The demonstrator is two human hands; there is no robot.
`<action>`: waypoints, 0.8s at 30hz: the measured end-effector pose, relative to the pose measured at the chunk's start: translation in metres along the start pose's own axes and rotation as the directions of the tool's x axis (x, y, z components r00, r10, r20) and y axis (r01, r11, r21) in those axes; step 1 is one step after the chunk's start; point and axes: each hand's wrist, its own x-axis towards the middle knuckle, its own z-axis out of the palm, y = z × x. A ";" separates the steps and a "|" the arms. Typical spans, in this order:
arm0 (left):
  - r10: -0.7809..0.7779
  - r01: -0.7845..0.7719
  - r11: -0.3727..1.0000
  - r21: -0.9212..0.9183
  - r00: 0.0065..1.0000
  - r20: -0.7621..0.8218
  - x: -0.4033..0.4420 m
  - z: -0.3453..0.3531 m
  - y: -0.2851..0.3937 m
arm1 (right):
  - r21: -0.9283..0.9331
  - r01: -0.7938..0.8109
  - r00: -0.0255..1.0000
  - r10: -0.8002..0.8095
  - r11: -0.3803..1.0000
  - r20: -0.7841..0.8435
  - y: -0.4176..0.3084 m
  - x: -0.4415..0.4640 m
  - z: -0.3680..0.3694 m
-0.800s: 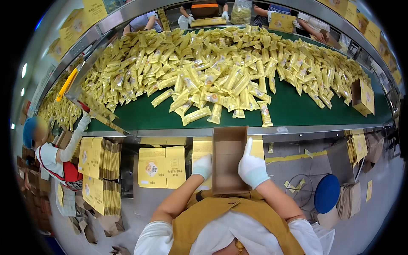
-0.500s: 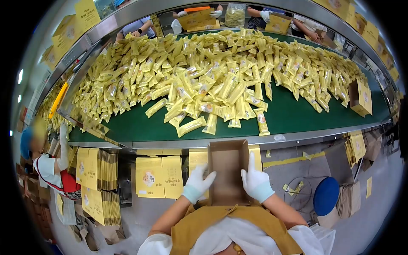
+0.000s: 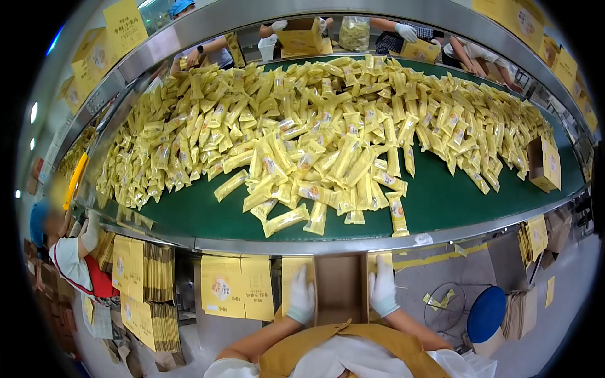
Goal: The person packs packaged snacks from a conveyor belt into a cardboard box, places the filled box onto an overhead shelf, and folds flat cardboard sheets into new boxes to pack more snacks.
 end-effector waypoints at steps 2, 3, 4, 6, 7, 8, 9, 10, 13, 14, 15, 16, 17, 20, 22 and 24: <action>0.268 -0.267 0.959 0.090 0.963 0.002 0.054 -0.028 0.002 | -0.232 0.188 0.967 -0.221 0.954 -0.128 -0.021 0.042 -0.032; 0.392 -0.390 0.911 0.134 0.920 0.014 0.081 -0.038 0.004 | -0.270 0.255 0.938 -0.305 0.929 -0.165 -0.025 0.066 -0.041; 0.408 -0.406 0.897 0.177 0.913 0.027 0.109 -0.041 0.012 | -0.264 0.275 0.926 -0.328 0.924 -0.185 -0.021 0.090 -0.042; 0.356 -0.362 0.887 0.288 0.931 0.073 0.159 -0.039 0.025 | -0.262 0.153 0.979 -0.182 0.953 -0.092 -0.025 0.137 -0.046; 0.291 -0.307 0.881 0.359 0.952 0.098 0.179 -0.033 0.034 | -0.306 0.049 0.997 -0.063 0.951 -0.037 -0.030 0.157 -0.042; 0.196 -0.250 0.861 0.443 0.967 0.165 0.195 -0.029 0.046 | -0.356 -0.053 0.998 0.061 0.933 0.013 -0.036 0.173 -0.037; 0.094 -0.198 0.828 0.524 0.971 0.218 0.209 -0.027 0.059 | -0.385 -0.050 0.996 0.077 0.921 0.055 -0.041 0.187 -0.034; -0.011 -0.152 0.784 0.602 0.966 0.258 0.219 -0.023 0.066 | -0.416 -0.043 0.991 0.091 0.908 0.096 -0.045 0.200 -0.032; 0.082 -0.237 0.811 0.534 0.951 0.297 0.238 -0.002 0.034 | -0.516 0.040 0.984 0.056 0.856 0.169 -0.041 0.228 -0.020; 0.109 -0.274 0.801 0.533 0.941 0.320 0.245 0.000 0.021 | -0.511 0.059 0.987 0.027 0.858 0.160 -0.036 0.234 -0.014; 0.180 -0.323 0.817 0.477 0.930 0.321 0.256 -0.005 0.017 | -0.505 0.081 0.988 -0.001 0.860 0.156 -0.035 0.238 -0.010; 0.187 -0.356 0.812 0.463 0.910 0.371 0.268 -0.010 0.014 | -0.534 0.064 0.985 0.034 0.843 0.172 -0.043 0.244 -0.014; 0.197 -0.389 0.806 0.446 0.888 0.416 0.278 -0.013 0.012 | -0.529 0.076 0.980 0.035 0.845 0.197 -0.041 0.253 -0.015; 0.248 -0.451 0.782 0.431 0.859 0.449 0.281 -0.013 0.007 | -0.538 0.146 0.978 -0.039 0.830 0.206 -0.036 0.254 -0.019; 0.309 -0.511 0.755 0.411 0.830 0.464 0.273 -0.018 0.009 | -0.472 0.280 0.949 -0.167 0.836 0.267 -0.017 0.245 -0.019; 0.303 -0.514 0.767 0.385 0.818 0.489 0.258 -0.026 0.011 | -0.412 0.413 0.910 -0.344 0.813 0.233 -0.002 0.231 -0.023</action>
